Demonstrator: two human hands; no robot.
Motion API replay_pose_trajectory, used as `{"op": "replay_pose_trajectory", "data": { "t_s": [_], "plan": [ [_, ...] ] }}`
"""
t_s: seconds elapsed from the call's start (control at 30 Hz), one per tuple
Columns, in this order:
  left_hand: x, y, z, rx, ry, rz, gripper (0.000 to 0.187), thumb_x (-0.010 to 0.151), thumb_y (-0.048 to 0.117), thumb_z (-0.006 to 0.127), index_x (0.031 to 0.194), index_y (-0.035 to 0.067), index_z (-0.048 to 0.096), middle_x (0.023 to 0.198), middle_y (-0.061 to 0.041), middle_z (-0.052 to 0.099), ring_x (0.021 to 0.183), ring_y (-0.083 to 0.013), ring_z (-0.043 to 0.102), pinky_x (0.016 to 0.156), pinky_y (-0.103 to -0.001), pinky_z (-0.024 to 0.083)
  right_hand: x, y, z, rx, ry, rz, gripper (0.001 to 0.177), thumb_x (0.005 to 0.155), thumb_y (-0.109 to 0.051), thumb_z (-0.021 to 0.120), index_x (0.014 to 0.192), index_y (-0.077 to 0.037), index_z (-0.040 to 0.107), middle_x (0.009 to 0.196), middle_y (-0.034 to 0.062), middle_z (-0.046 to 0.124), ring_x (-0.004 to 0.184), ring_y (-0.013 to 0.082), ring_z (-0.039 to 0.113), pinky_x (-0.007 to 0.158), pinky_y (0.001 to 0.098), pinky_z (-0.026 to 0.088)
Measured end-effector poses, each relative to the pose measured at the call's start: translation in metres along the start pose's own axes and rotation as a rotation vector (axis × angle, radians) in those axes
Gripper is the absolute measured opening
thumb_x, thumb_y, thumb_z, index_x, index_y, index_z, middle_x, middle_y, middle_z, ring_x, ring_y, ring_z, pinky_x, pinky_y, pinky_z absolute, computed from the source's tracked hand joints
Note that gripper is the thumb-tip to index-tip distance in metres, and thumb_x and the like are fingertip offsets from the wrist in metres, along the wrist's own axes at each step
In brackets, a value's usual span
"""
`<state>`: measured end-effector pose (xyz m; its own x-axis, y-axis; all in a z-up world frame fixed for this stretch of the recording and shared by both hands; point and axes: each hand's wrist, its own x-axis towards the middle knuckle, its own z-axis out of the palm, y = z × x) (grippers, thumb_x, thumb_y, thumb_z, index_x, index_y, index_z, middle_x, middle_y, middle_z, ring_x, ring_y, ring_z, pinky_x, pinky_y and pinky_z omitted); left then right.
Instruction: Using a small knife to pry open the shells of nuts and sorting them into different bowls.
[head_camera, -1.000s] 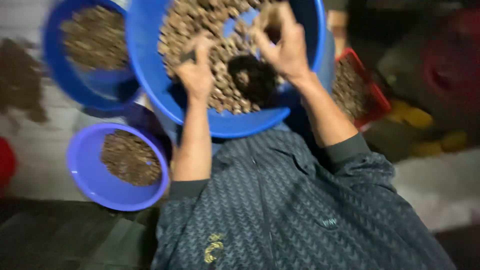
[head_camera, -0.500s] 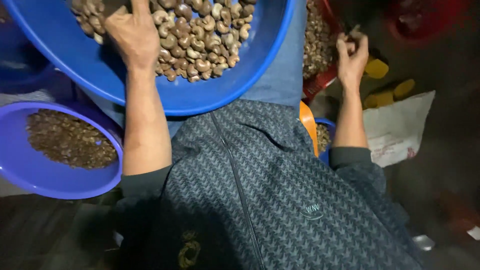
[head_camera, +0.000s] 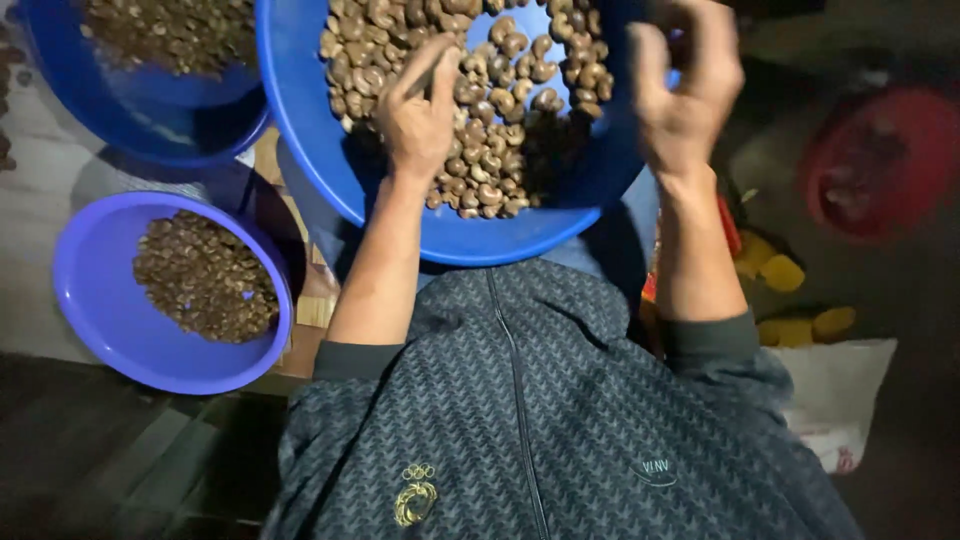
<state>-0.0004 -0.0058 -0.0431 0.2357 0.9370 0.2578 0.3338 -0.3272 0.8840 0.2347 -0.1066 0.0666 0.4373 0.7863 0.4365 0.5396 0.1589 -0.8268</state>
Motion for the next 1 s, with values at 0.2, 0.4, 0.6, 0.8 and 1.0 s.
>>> {"op": "replay_pose_trajectory", "data": {
  "t_s": [0.2,0.4,0.6,0.8,1.0],
  "plan": [
    [0.003,0.009,-0.003,-0.004,0.068,0.011,0.021,0.101,0.018,0.069,0.122,0.012,0.069,0.111,-0.008,0.079,0.092,-0.0174,0.082,0.069,-0.026,0.070,0.021,0.054,0.094,-0.245,-0.389,-0.203,0.031,0.089,0.008,0.074,0.116,-0.002,0.063,0.105,0.0168,0.068,0.080,0.0357,0.066,0.070,0.0436,0.053],
    [0.007,0.026,-0.010,-0.010,0.126,0.038,0.017,0.097,0.011,0.071,0.113,0.007,0.072,0.109,-0.006,0.078,0.092,-0.0238,0.079,0.078,-0.032,0.064,0.004,0.116,0.130,-0.655,-0.467,-0.173,0.028,0.091,-0.007,0.066,0.118,-0.007,0.059,0.117,0.0165,0.059,0.088,0.0452,0.067,0.065,0.0549,0.054],
    [0.002,0.018,-0.004,0.031,0.077,0.034,0.022,0.097,0.010,0.072,0.119,0.009,0.071,0.112,-0.007,0.078,0.091,-0.0207,0.081,0.072,-0.029,0.067,-0.005,0.130,0.131,-0.836,-0.452,-0.236,0.034,0.086,-0.011,0.067,0.119,-0.008,0.062,0.109,0.0146,0.060,0.084,0.0380,0.065,0.059,0.0471,0.056],
    [0.008,0.025,-0.008,0.014,0.052,0.068,0.021,0.096,0.007,0.070,0.117,0.006,0.071,0.110,-0.010,0.078,0.089,-0.0218,0.080,0.070,-0.030,0.067,-0.001,0.101,0.126,-0.643,-0.453,-0.142,0.031,0.090,-0.014,0.071,0.117,-0.004,0.058,0.104,0.0195,0.062,0.081,0.0432,0.065,0.067,0.0509,0.054],
    [0.011,0.038,-0.016,-0.335,-0.061,-0.030,0.022,0.105,0.010,0.062,0.126,0.005,0.066,0.127,-0.008,0.072,0.117,-0.0207,0.071,0.103,-0.031,0.060,0.000,0.044,0.112,0.487,-0.490,0.607,0.022,0.103,-0.016,0.060,0.121,-0.005,0.064,0.105,0.0036,0.069,0.091,0.0097,0.061,0.080,0.0214,0.050]
  ]
}}
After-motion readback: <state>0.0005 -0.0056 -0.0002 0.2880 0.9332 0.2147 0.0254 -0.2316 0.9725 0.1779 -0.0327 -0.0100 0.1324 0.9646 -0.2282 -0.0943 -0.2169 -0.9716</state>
